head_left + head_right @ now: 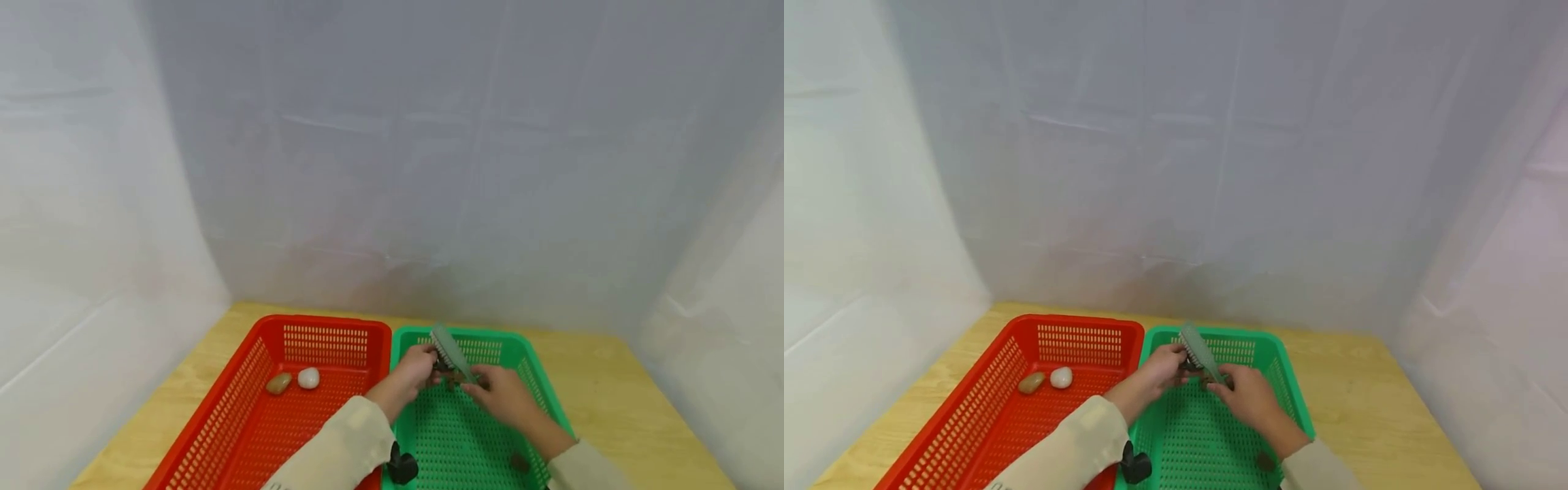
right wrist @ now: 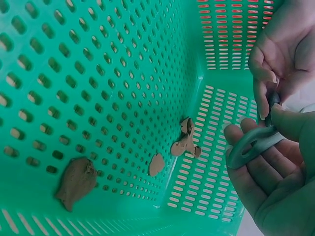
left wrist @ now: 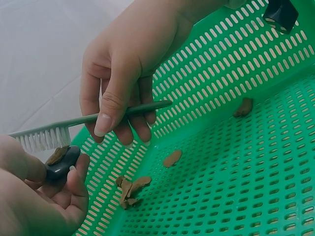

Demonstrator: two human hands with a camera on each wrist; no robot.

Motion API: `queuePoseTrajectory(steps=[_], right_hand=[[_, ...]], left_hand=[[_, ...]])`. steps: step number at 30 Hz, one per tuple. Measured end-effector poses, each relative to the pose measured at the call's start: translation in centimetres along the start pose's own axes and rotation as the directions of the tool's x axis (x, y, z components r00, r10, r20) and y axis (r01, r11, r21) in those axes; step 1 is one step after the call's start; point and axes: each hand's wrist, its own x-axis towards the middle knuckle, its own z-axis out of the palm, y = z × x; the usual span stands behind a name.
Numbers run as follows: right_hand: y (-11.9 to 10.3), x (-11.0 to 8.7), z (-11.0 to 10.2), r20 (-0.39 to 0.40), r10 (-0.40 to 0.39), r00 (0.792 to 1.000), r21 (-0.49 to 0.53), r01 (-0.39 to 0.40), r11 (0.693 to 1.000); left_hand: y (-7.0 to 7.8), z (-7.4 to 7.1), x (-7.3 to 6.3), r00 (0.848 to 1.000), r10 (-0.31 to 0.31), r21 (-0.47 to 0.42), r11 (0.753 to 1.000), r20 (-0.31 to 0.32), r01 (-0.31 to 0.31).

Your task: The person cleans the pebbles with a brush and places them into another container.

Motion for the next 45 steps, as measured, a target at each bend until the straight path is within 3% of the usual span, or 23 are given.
queuePoseTrajectory(steps=[6,14,23,28,36,40,45], right_hand=[[0.2,0.2,-0.1,-0.013,-0.009,1.000,0.036,0.010,0.999],[0.3,0.0,-0.1,-0.021,0.013,1.000,-0.020,-0.013,1.000],[0.0,-0.3,0.4,-0.050,0.150,0.987,0.003,-0.150,0.989],[0.0,-0.4,0.1,-0.079,0.185,0.980,-0.042,-0.188,0.981],[-0.6,0.1,0.1,-0.103,0.115,0.988,0.016,-0.114,0.993],[-0.7,0.3,0.1,-0.077,0.101,0.992,0.068,-0.096,0.993],[-0.4,0.1,0.2,-0.019,0.026,0.999,0.041,-0.026,0.999]], left_hand=[[0.2,0.2,0.4,1.000,0.002,-0.010,1.000,0.012,-0.002],[0.1,0.3,0.3,1.000,0.004,-0.003,1.000,0.013,-0.004],[-0.3,0.1,-0.1,1.000,-0.005,-0.017,1.000,-0.001,0.005],[-0.2,0.3,-0.2,1.000,-0.004,-0.018,1.000,0.021,0.005],[0.0,0.1,0.1,1.000,-0.005,-0.007,1.000,-0.001,0.005],[0.2,0.0,0.1,1.000,-0.001,0.007,1.000,-0.009,0.001],[0.0,0.0,0.0,1.000,-0.017,0.004,1.000,-0.027,0.017]])
